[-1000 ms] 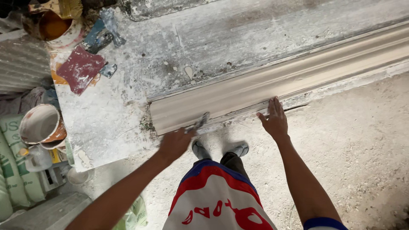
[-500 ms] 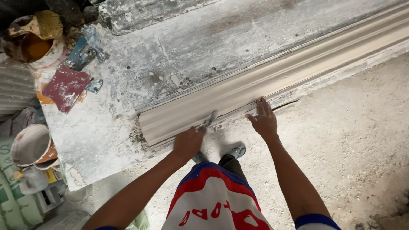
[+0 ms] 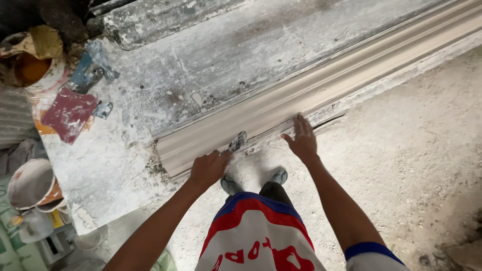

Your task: The person smooths a long white cornice using a metal scraper. They repeatedly scrape along the length of the cornice, moving back and forth to refine the surface. The person adjusts their position and the cornice orientation to access different sections.

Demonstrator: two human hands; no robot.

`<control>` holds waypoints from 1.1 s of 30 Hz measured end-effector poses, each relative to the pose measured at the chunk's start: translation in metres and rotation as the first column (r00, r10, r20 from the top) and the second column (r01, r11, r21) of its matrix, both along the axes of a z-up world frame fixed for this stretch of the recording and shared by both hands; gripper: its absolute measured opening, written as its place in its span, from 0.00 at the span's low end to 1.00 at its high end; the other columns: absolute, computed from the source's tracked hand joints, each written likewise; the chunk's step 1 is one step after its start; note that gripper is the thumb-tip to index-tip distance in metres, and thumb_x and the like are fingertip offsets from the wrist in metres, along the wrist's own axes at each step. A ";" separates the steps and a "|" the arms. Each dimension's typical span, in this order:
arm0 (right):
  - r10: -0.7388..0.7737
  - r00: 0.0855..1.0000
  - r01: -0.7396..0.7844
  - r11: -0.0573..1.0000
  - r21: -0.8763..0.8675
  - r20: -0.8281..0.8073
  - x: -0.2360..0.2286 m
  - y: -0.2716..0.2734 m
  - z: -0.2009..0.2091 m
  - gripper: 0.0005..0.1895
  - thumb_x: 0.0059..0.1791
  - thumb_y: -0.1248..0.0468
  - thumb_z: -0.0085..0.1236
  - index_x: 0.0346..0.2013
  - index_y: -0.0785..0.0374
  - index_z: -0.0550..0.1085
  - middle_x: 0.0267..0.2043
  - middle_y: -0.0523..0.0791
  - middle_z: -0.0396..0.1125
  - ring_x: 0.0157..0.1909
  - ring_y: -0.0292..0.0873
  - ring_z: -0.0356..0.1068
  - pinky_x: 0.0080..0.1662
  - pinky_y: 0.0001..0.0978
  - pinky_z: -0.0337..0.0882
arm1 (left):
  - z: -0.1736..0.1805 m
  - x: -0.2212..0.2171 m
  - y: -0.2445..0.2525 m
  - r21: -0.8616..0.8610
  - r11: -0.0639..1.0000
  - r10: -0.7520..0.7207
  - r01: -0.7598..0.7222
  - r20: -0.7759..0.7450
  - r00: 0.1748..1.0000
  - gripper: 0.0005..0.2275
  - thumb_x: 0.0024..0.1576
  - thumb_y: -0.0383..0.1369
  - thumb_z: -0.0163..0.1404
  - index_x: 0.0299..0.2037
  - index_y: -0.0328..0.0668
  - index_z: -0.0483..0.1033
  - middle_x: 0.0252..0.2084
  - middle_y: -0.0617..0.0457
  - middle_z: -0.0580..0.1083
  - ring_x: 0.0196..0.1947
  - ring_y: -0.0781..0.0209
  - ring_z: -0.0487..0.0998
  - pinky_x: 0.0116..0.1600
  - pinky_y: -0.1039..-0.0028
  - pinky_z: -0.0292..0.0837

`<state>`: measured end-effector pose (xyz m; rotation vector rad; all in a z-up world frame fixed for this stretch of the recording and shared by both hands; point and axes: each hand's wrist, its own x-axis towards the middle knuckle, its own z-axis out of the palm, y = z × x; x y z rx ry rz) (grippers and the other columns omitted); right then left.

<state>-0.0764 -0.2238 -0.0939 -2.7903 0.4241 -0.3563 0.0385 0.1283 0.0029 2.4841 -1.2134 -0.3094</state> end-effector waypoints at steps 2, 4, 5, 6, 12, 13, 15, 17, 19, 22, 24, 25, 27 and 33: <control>-0.031 0.997 0.032 0.999 0.020 -0.064 -0.004 0.005 -0.004 0.45 0.48 0.43 0.62 0.71 0.68 0.61 0.77 0.56 0.50 0.75 0.65 0.51 0.68 0.56 0.59 | -0.012 -0.012 -0.015 -0.007 1.000 0.010 -0.010 0.025 1.000 0.12 0.60 0.33 0.47 0.51 0.52 0.78 0.34 0.43 0.77 0.23 0.47 0.80 0.23 0.56 0.74; -0.024 0.996 0.026 0.999 0.024 -0.090 0.003 0.004 -0.001 0.46 0.49 0.43 0.61 0.72 0.67 0.58 0.77 0.57 0.49 0.75 0.65 0.50 0.67 0.57 0.59 | -0.027 -0.018 -0.069 -0.061 0.997 0.046 -0.040 0.095 0.994 0.10 0.61 0.32 0.47 0.51 0.52 0.78 0.33 0.45 0.76 0.25 0.48 0.80 0.26 0.56 0.73; -0.008 0.995 0.011 1.000 0.022 -0.097 -0.001 0.006 -0.001 0.47 0.49 0.42 0.60 0.73 0.66 0.57 0.77 0.57 0.49 0.75 0.65 0.50 0.67 0.57 0.58 | -0.036 -0.023 -0.089 -0.109 0.992 0.072 -0.057 0.140 0.988 0.09 0.62 0.32 0.48 0.50 0.52 0.78 0.32 0.47 0.76 0.27 0.48 0.80 0.28 0.56 0.73; 0.007 0.995 -0.005 1.000 0.020 -0.103 -0.006 0.005 0.001 0.47 0.50 0.42 0.60 0.73 0.66 0.55 0.77 0.58 0.49 0.75 0.65 0.49 0.67 0.58 0.58 | -0.042 -0.029 -0.096 -0.102 0.994 0.057 -0.043 0.133 0.989 0.10 0.61 0.32 0.48 0.51 0.53 0.78 0.32 0.46 0.76 0.26 0.48 0.80 0.28 0.56 0.73; 0.040 0.991 -0.015 0.981 0.195 -0.128 -0.027 -0.058 0.019 0.48 0.51 0.43 0.59 0.76 0.66 0.51 0.77 0.59 0.45 0.76 0.67 0.43 0.69 0.62 0.53 | -0.027 -0.013 -0.073 0.087 0.996 0.029 -0.030 0.014 0.999 0.14 0.56 0.34 0.51 0.53 0.55 0.78 0.34 0.43 0.76 0.23 0.49 0.80 0.21 0.57 0.72; 0.033 0.994 -0.013 0.981 0.194 -0.103 -0.034 -0.074 0.019 0.47 0.51 0.43 0.58 0.76 0.65 0.52 0.78 0.59 0.45 0.77 0.67 0.42 0.70 0.63 0.52 | -0.024 -0.013 -0.072 0.094 0.995 0.022 -0.024 0.027 0.999 0.15 0.57 0.34 0.51 0.54 0.54 0.77 0.33 0.43 0.76 0.22 0.49 0.80 0.20 0.57 0.72; 0.036 0.998 -0.026 0.980 0.195 -0.048 -0.042 -0.104 0.014 0.45 0.52 0.42 0.57 0.75 0.62 0.54 0.80 0.59 0.44 0.79 0.66 0.40 0.72 0.64 0.52 | -0.024 -0.017 -0.083 0.109 0.994 0.024 -0.030 0.055 0.998 0.16 0.58 0.33 0.50 0.57 0.52 0.76 0.32 0.45 0.75 0.20 0.49 0.79 0.18 0.58 0.72; 0.013 0.998 0.002 0.977 0.211 -0.066 -0.044 -0.135 0.010 0.45 0.52 0.41 0.56 0.75 0.60 0.54 0.80 0.59 0.41 0.79 0.68 0.38 0.71 0.66 0.51 | -0.031 -0.024 -0.133 0.065 0.997 0.027 -0.034 0.095 0.995 0.14 0.60 0.33 0.49 0.56 0.53 0.77 0.31 0.46 0.75 0.21 0.49 0.79 0.21 0.58 0.72; 0.007 0.996 0.010 0.980 0.200 -0.086 -0.041 -0.174 0.009 0.47 0.51 0.40 0.56 0.76 0.59 0.52 0.80 0.59 0.39 0.79 0.69 0.36 0.70 0.68 0.50 | -0.040 -0.033 -0.200 -0.013 0.999 0.050 -0.049 0.156 0.987 0.13 0.60 0.35 0.50 0.54 0.53 0.77 0.31 0.47 0.75 0.23 0.49 0.79 0.23 0.57 0.72; 0.005 0.989 0.021 0.985 0.173 -0.147 -0.027 -0.228 0.006 0.51 0.49 0.36 0.54 0.77 0.60 0.49 0.81 0.59 0.35 0.79 0.71 0.33 0.70 0.69 0.47 | -0.041 -0.039 -0.262 -0.108 0.991 0.099 -0.076 0.222 0.970 0.12 0.60 0.37 0.51 0.53 0.54 0.78 0.30 0.47 0.75 0.24 0.49 0.79 0.24 0.56 0.72; -0.030 0.973 0.069 0.984 0.162 -0.229 -0.020 -0.264 0.001 0.54 0.48 0.34 0.53 0.77 0.60 0.48 0.80 0.59 0.33 0.78 0.72 0.31 0.68 0.70 0.46 | -0.032 -0.039 -0.268 -0.105 0.991 0.106 -0.087 0.195 0.975 0.12 0.60 0.36 0.51 0.54 0.56 0.78 0.30 0.47 0.75 0.23 0.49 0.79 0.23 0.57 0.72; -0.019 0.976 0.051 0.989 0.141 -0.217 -0.020 -0.283 -0.003 0.55 0.48 0.32 0.51 0.77 0.62 0.47 0.81 0.59 0.33 0.79 0.72 0.31 0.69 0.71 0.45 | -0.027 -0.041 -0.266 -0.074 0.993 0.104 -0.092 0.170 0.980 0.14 0.58 0.35 0.51 0.55 0.56 0.78 0.30 0.46 0.75 0.22 0.48 0.78 0.22 0.58 0.72; 0.013 0.982 0.006 0.995 0.101 -0.187 -0.017 -0.309 -0.012 0.57 0.49 0.30 0.48 0.77 0.65 0.46 0.81 0.59 0.32 0.79 0.72 0.30 0.70 0.72 0.45 | -0.017 -0.043 -0.253 0.032 0.992 0.118 -0.121 0.090 0.989 0.15 0.59 0.36 0.50 0.57 0.57 0.78 0.30 0.44 0.76 0.21 0.49 0.78 0.21 0.59 0.73; -0.023 0.971 0.027 1.000 0.014 -0.239 -0.009 -0.320 -0.035 0.58 0.50 0.29 0.46 0.77 0.70 0.45 0.81 0.58 0.31 0.79 0.72 0.31 0.68 0.75 0.44 | 0.002 -0.044 -0.253 0.056 0.989 0.131 -0.138 0.117 0.985 0.14 0.59 0.36 0.52 0.55 0.55 0.78 0.30 0.46 0.77 0.21 0.50 0.78 0.21 0.62 0.73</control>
